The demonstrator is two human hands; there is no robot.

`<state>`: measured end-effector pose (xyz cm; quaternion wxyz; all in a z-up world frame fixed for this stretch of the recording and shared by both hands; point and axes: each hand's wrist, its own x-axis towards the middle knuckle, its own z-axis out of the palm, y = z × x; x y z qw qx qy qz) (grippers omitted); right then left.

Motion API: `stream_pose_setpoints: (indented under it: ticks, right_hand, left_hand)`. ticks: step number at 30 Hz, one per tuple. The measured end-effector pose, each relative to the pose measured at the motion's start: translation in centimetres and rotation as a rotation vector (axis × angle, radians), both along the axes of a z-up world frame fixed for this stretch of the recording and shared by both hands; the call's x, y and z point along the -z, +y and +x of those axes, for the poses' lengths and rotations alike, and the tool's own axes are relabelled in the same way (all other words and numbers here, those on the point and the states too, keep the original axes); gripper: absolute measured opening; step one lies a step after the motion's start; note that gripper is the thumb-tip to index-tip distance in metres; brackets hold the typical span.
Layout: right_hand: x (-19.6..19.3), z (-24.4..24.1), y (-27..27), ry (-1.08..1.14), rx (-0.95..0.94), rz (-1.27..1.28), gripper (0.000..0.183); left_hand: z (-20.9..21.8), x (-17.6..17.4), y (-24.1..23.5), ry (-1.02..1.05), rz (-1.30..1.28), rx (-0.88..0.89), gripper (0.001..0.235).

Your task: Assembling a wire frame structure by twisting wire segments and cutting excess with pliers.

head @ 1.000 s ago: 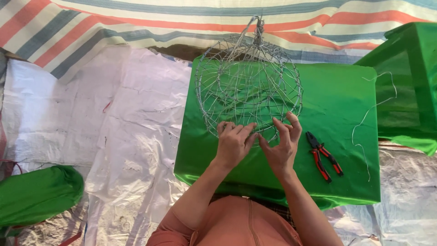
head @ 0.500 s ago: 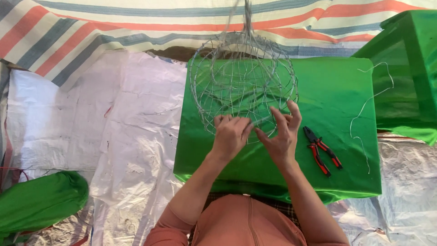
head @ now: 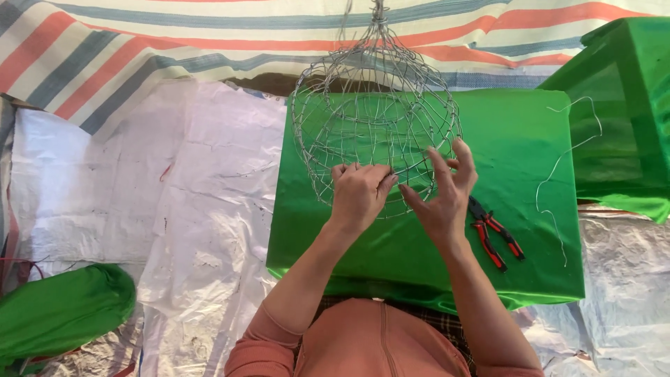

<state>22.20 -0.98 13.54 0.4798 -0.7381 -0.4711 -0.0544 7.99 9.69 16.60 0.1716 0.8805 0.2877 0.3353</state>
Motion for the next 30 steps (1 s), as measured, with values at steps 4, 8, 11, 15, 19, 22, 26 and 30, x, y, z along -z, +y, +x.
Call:
stream_pose_setpoints:
  ticks: [4,8,11,15,19,22,26,30]
  right_hand:
    - [2.9,-1.9,-3.0,-0.043,0.052,0.106,0.069]
    - [5.7,-4.7,-3.9,0.096,0.080,0.086,0.070]
    - [6.2,-4.9,-3.1,0.145,0.097,0.090,0.072]
    - [5.8,-4.3,-2.0,0.085,0.084,0.122,0.059]
    - [5.4,-4.2,-2.6,0.084,0.073,0.113,0.055]
    - [5.8,-3.9,-3.3,0.109,0.074,0.078,0.055]
    - [5.8,-3.7,-4.1,0.163,0.091,-0.002,0.062]
    - [5.9,-3.7,-4.7,0.208,0.101,-0.100,0.063]
  left_hand:
    - [0.4,-0.7,0.0,0.004,0.003,-0.028,0.014]
    - [1.1,-1.4,-0.1,-0.014,0.000,-0.041,0.015]
    - [1.2,-1.7,-0.5,-0.011,0.000,-0.054,0.015]
    - [1.2,-1.6,-0.7,0.041,-0.034,-0.055,0.019]
    - [1.1,-0.9,-0.9,0.067,-0.083,-0.033,0.024]
    - [1.3,-0.4,-1.2,0.090,-0.156,-0.001,0.027]
    - [0.5,-0.6,-1.0,0.197,-0.116,0.094,0.027]
    - [-2.5,-4.6,-1.0,0.259,-0.152,0.240,0.033]
